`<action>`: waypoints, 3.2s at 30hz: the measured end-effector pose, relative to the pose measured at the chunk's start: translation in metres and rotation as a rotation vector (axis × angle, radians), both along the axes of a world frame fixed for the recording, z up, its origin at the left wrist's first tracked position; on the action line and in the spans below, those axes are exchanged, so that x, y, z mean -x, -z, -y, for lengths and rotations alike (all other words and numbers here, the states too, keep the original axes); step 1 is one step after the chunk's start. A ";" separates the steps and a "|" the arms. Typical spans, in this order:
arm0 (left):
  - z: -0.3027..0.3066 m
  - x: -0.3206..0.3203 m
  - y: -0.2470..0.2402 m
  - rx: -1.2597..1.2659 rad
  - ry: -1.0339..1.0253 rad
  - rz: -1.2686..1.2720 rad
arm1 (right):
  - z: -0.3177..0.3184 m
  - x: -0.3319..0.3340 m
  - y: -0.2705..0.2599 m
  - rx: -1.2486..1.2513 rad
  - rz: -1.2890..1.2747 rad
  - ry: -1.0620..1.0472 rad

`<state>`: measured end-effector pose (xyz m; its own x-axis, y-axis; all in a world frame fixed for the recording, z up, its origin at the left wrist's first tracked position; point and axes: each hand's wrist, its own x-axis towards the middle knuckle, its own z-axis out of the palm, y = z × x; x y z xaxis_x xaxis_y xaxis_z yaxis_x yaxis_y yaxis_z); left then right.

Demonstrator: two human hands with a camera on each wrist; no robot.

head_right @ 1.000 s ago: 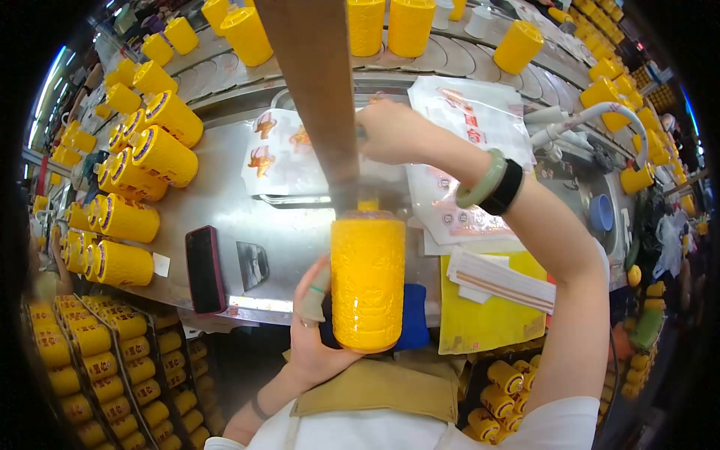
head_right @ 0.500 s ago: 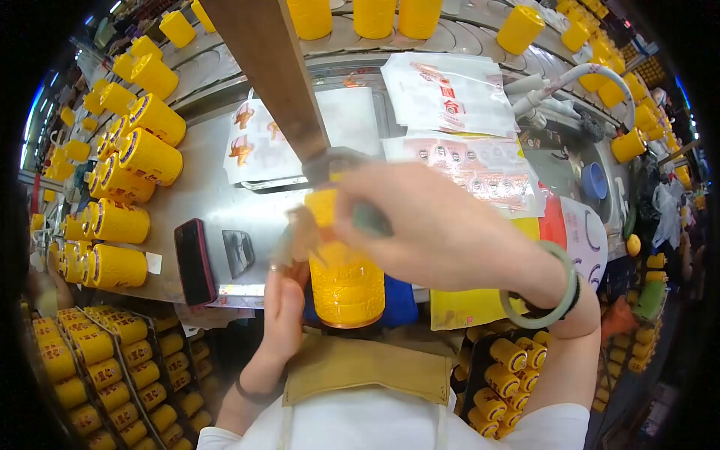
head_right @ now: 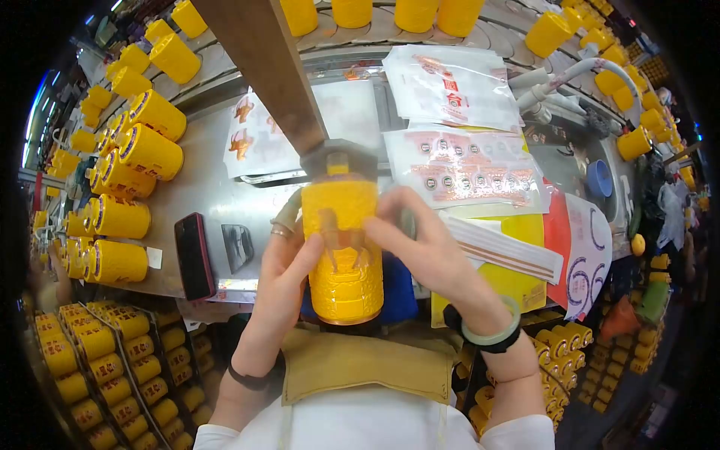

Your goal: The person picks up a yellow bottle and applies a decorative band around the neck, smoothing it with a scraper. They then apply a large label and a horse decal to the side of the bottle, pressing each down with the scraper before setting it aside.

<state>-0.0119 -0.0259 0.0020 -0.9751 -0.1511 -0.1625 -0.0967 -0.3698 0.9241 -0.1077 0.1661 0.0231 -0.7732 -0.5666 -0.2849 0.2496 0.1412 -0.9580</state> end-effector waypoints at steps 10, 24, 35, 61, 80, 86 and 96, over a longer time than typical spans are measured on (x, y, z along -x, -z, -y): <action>0.005 0.000 0.005 -0.140 0.030 0.021 | 0.007 -0.015 0.016 0.249 0.155 0.127; 0.003 0.001 0.006 -0.152 0.006 0.027 | 0.004 -0.014 0.024 0.224 0.128 0.154; 0.001 0.002 0.002 -0.143 0.008 0.040 | 0.002 -0.017 0.028 0.263 0.158 0.144; 0.000 0.000 0.003 -0.102 0.010 0.064 | 0.003 -0.016 0.024 0.296 0.200 0.138; -0.003 -0.011 0.006 -0.160 0.043 -0.073 | 0.005 -0.013 0.021 0.234 0.217 0.164; -0.005 -0.010 0.009 -0.139 0.030 -0.075 | 0.007 -0.013 0.017 0.219 0.195 0.158; -0.005 -0.010 0.008 -0.115 0.034 -0.076 | 0.007 -0.013 0.016 0.217 0.223 0.168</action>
<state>-0.0018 -0.0214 -0.0063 -0.9895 -0.1023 -0.1025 -0.0426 -0.4710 0.8811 -0.0946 0.1596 0.0066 -0.7930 -0.5028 -0.3440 0.4582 -0.1199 -0.8807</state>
